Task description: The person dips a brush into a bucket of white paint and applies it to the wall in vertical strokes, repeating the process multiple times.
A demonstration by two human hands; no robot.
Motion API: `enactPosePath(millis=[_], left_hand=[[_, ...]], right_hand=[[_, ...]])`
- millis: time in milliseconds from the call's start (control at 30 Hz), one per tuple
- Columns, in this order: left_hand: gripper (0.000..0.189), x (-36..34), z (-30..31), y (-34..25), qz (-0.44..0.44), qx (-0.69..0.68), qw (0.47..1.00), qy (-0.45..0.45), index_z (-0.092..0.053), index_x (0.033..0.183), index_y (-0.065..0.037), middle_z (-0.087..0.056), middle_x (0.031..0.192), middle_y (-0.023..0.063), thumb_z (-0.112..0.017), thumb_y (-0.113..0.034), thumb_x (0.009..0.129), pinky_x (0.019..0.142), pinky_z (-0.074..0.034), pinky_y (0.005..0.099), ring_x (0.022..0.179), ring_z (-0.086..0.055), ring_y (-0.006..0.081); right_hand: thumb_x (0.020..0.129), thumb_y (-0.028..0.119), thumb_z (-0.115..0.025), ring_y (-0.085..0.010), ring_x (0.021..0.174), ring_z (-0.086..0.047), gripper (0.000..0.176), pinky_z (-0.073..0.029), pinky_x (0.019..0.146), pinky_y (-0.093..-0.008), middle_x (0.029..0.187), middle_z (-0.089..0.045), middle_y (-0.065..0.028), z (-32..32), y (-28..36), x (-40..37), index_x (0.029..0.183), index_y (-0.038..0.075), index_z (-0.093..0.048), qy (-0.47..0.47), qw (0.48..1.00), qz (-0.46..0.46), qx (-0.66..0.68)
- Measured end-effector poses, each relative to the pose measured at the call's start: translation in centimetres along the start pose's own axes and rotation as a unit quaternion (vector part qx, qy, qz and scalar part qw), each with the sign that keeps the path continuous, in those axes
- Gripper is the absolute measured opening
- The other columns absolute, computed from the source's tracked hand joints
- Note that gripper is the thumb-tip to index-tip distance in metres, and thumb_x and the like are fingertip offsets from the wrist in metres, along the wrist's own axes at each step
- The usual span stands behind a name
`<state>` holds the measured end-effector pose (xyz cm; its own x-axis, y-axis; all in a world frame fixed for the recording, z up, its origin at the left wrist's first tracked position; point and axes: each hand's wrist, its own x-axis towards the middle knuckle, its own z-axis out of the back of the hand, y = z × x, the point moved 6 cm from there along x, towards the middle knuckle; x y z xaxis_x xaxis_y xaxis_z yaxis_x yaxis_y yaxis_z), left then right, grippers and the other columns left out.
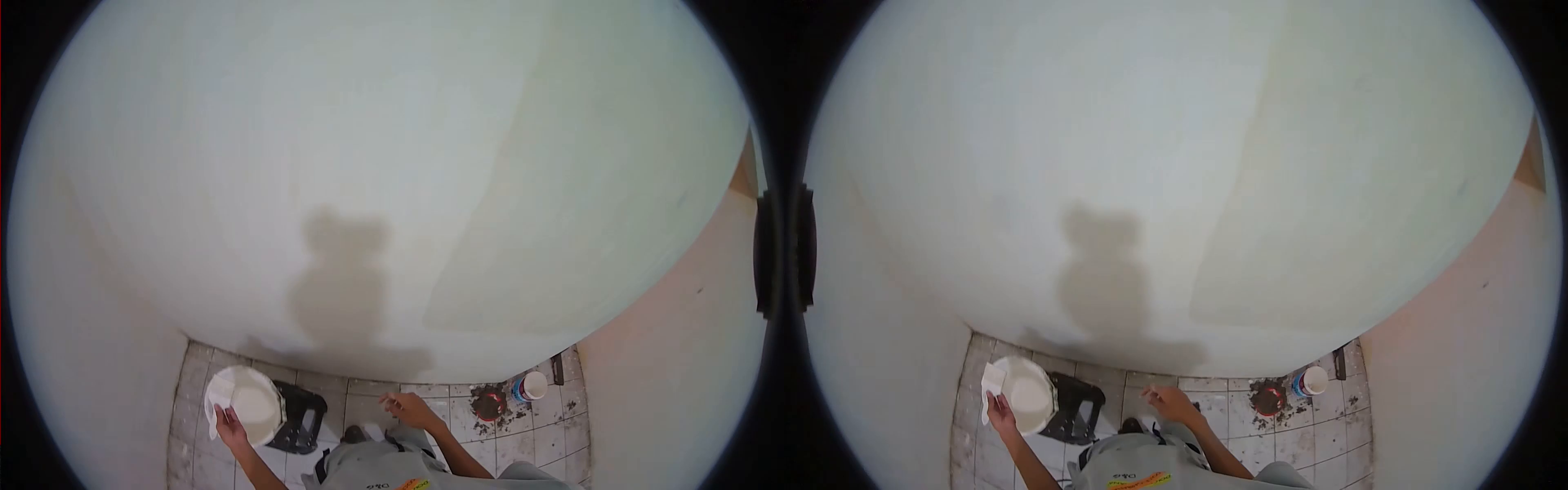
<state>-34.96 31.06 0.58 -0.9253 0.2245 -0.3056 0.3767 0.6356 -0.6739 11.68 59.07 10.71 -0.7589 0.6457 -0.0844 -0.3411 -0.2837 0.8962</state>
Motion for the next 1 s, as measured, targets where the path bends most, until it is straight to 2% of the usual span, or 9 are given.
enactPosePath(millis=[100, 167, 267, 367, 467, 600, 667, 800, 1000], left_hand=[[0.028, -2.2, -6.5, -0.4, 0.005, 0.009, 0.997, 0.071, -0.061, 0.110, 0.001, -0.063, 0.107, 0.0053, -0.069, -0.016, 0.089, 0.088, -0.050, 0.0264, 0.092, -0.059, 0.0141], [0.035, -2.6, -11.2, -0.3, 0.011, 0.007, 0.991, 0.133, -0.058, 0.117, 0.004, -0.063, 0.115, 0.0098, -0.070, -0.012, 0.088, 0.095, -0.048, 0.0298, 0.100, -0.060, 0.0159], [0.037, -7.8, -23.0, -0.9, -0.017, 0.010, 0.972, 0.233, -0.056, 0.118, 0.004, -0.063, 0.114, 0.0113, -0.071, -0.011, 0.087, 0.097, -0.048, 0.0327, 0.105, -0.060, 0.0180], [0.036, -15.4, -35.7, -2.6, -0.083, 0.042, 0.939, 0.330, -0.056, 0.115, 0.004, -0.064, 0.110, 0.0110, -0.072, -0.010, 0.085, 0.096, -0.048, 0.0336, 0.105, -0.061, 0.0200], [0.033, -23.3, -46.7, -3.8, -0.118, 0.079, 0.894, 0.426, -0.059, 0.110, 0.004, -0.065, 0.103, 0.0088, -0.073, -0.006, 0.082, 0.088, -0.049, 0.0312, 0.097, -0.062, 0.0184], [0.025, -33.6, -58.2, -6.4, -0.240, 0.098, 0.788, 0.559, -0.063, 0.102, 0.003, -0.066, 0.096, 0.0075, -0.073, 0.000, 0.080, 0.081, -0.050, 0.0293, 0.088, -0.062, 0.0145], [0.022, -37.7, -61.8, -7.2, -0.287, 0.115, 0.722, 0.619, -0.064, 0.100, 0.004, -0.066, 0.093, 0.0085, -0.072, -0.001, 0.080, 0.080, -0.050, 0.0301, 0.086, -0.063, 0.0147], [0.023, -41.2, -65.5, -11.1, -0.414, 0.110, 0.609, 0.667, -0.062, 0.100, 0.005, -0.067, 0.095, 0.0104, -0.072, -0.001, 0.081, 0.081, -0.052, 0.0324, 0.089, -0.064, 0.0173], [0.015, -45.3, -69.5, -8.8, -0.534, 0.098, 0.497, 0.677, -0.065, 0.093, 0.003, -0.069, 0.080, 0.0097, -0.068, 0.003, 0.079, 0.071, -0.052, 0.0308, 0.071, -0.064, 0.0160]], right_hand=[[0.093, 0.016, -0.047, -0.0183, 0.070, -0.065, 0.026, -0.052, 0.067, -0.0310, 0.083, -0.069, -0.0084, 0.1, -0.8, -0.4, 0.112, 0.007, -0.061, -0.003, 1.000, -0.004, 0.007], [0.093, 0.017, -0.046, -0.0175, 0.069, -0.064, 0.027, -0.051, 0.066, -0.0305, 0.084, -0.068, -0.0077, -0.3, -1.6, -0.3, 0.113, 0.007, -0.061, -0.013, 1.000, -0.001, 0.012], [0.095, 0.016, -0.050, -0.0206, 0.082, -0.066, 0.023, -0.051, 0.072, -0.0339, 0.084, -0.068, -0.0081, -0.7, -3.7, -0.8, 0.111, 0.007, -0.062, 0.000, 0.996, -0.034, 0.076], [0.096, 0.014, -0.048, -0.0181, 0.084, -0.065, 0.023, -0.052, 0.073, -0.0318, 0.087, -0.068, -0.0068, 1.2, -2.6, -1.4, 0.112, 0.005, -0.062, -0.024, 0.992, -0.006, 0.122], [0.097, 0.011, -0.049, -0.0160, 0.083, -0.064, 0.022, -0.052, 0.074, -0.0299, 0.089, -0.067, -0.0079, 3.6, -3.6, -0.7, 0.113, 0.003, -0.061, -0.056, 0.988, 0.019, 0.143], [0.097, 0.011, -0.052, -0.0128, 0.081, -0.062, 0.023, -0.052, 0.073, -0.0277, 0.090, -0.066, -0.0081, 8.1, -1.5, -0.3, 0.115, 0.002, -0.061, -0.091, 0.979, 0.046, 0.176], [0.097, 0.011, -0.053, -0.0118, 0.080, -0.061, 0.023, -0.052, 0.072, -0.0273, 0.090, -0.067, -0.0070, 10.5, -0.6, -0.3, 0.116, 0.002, -0.061, -0.118, 0.973, 0.085, 0.180], [0.098, 0.011, -0.053, -0.0116, 0.078, -0.060, 0.021, -0.050, 0.072, -0.0264, 0.090, -0.067, -0.0054, 10.8, 2.1, 0.0, 0.115, 0.002, -0.062, -0.147, 0.962, 0.069, 0.219], [0.097, 0.010, -0.054, -0.0118, 0.079, -0.060, 0.021, -0.051, 0.074, -0.0261, 0.092, -0.067, -0.0065, 14.0, 1.3, 1.1, 0.114, 0.000, -0.062, -0.144, 0.963, 0.066, 0.220]])
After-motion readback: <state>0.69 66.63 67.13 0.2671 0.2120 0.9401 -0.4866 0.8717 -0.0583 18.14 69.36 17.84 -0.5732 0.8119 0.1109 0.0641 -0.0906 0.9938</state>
